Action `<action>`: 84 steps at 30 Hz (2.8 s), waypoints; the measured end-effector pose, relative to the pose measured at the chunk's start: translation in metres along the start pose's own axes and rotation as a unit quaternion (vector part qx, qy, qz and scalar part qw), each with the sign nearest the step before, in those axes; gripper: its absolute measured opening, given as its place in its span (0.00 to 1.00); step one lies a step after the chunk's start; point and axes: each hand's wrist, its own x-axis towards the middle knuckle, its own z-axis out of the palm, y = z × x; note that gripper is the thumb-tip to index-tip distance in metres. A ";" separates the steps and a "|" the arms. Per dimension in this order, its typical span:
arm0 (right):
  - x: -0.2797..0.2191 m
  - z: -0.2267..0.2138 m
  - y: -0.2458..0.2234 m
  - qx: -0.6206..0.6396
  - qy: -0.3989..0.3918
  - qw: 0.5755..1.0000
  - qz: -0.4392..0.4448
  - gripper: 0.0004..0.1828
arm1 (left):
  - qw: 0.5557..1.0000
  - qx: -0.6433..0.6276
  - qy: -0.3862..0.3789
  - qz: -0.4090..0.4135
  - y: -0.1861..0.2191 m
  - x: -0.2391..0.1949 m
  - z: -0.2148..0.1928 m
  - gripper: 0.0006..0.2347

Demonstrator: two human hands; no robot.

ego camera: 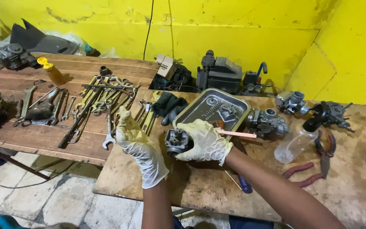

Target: The person is reassembling and cleaning motorcycle carburetor components on a workbench using various hand tools.

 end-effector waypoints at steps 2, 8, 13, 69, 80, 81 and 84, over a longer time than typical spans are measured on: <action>-0.006 -0.013 -0.004 0.002 -0.026 1.000 0.015 0.53 | 1.000 0.016 -0.001 -0.007 -0.001 -0.009 -0.002 0.12; -0.012 -0.008 0.009 -0.054 -0.071 0.995 0.041 0.55 | 0.992 0.114 -0.004 -0.050 -0.022 -0.031 0.003 0.14; -0.011 -0.023 0.008 -0.052 -0.094 0.993 0.041 0.60 | 0.977 0.195 -0.013 -0.085 -0.029 -0.043 0.005 0.16; 0.014 -0.079 0.042 0.727 0.127 0.639 0.218 0.33 | 0.320 0.801 -0.154 -0.483 -0.059 -0.045 0.205 0.32; 0.013 -0.080 0.044 0.712 0.128 0.658 0.211 0.33 | 0.411 0.836 -0.314 -0.182 -0.058 -0.057 0.166 0.11; 0.012 -0.081 0.043 0.707 0.125 0.662 0.215 0.33 | 0.390 0.840 -0.336 -0.172 -0.059 -0.056 0.161 0.13; -0.006 -0.111 -0.004 0.718 0.131 0.635 0.253 0.29 | 0.366 0.843 -0.352 -0.178 -0.060 -0.061 0.184 0.19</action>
